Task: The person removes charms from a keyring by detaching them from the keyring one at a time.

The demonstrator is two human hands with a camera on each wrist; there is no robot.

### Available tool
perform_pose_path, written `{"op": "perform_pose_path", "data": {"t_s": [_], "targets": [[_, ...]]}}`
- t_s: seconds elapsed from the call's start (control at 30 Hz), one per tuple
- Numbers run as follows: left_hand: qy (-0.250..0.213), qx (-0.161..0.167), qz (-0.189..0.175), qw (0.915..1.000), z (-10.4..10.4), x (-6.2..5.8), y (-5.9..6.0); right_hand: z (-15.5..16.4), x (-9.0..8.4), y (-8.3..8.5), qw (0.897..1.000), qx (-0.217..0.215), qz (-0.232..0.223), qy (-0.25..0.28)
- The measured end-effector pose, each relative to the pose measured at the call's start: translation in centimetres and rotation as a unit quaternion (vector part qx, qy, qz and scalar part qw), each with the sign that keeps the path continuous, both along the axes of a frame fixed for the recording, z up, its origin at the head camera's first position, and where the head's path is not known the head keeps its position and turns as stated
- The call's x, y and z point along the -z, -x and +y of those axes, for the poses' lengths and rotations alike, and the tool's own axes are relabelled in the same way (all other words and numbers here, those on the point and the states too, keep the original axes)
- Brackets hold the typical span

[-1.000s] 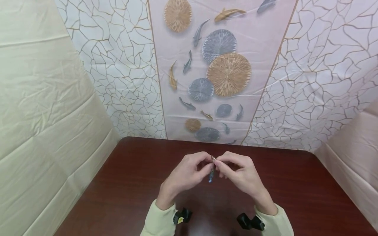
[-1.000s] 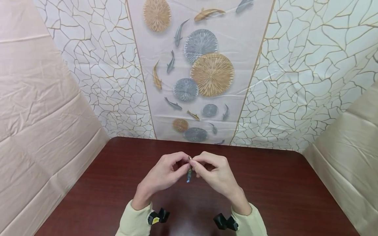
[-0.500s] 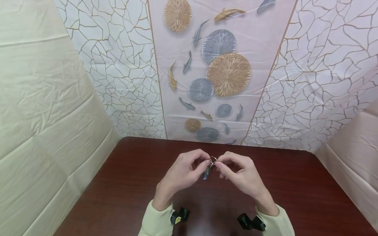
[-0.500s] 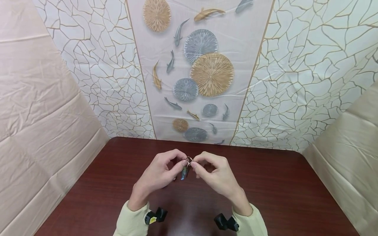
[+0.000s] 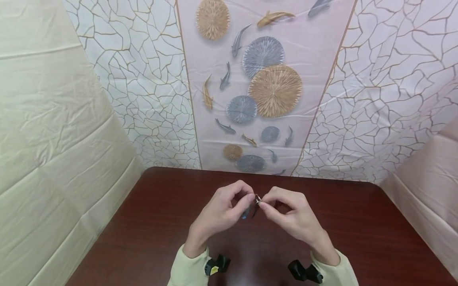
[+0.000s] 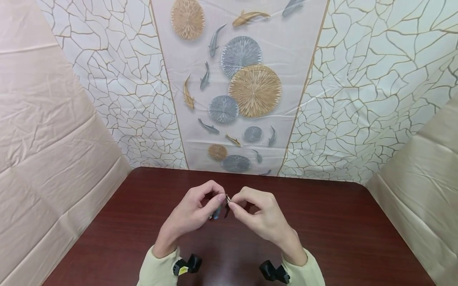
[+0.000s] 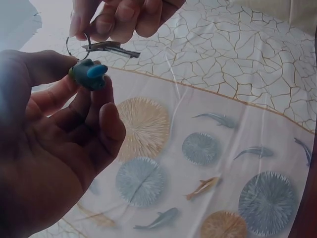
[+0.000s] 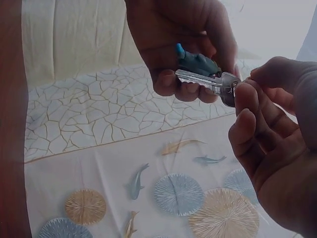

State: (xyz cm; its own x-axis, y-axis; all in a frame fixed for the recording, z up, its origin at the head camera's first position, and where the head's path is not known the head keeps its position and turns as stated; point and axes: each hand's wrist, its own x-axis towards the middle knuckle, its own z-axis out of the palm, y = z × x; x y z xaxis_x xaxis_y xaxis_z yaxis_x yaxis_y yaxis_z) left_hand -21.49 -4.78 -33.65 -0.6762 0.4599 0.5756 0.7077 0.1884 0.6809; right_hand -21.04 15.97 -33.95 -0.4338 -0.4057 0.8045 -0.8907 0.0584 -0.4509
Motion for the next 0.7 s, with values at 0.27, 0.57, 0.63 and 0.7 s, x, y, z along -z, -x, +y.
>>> {"op": "perform_pose_path", "data": {"t_s": [0.27,0.57,0.63,0.7], "targets": [[-0.017,-0.024,0.025,0.9993,0.33,-0.11,-0.1,-0.47,-0.2,-0.01,1.0,-0.014,0.019,0.006],[-0.011,-0.034,0.032,0.9989,0.47,-0.17,-0.29,-0.79,-0.43,-0.08,0.999,-0.008,0.053,0.003],[-0.01,-0.035,0.032,0.9988,0.45,-0.17,-0.33,-0.85,-0.46,-0.13,0.998,-0.006,0.059,-0.001],[-0.012,-0.033,0.033,0.9989,0.45,-0.15,-0.36,-0.9,-0.43,-0.16,0.998,-0.005,0.061,-0.005]]}}
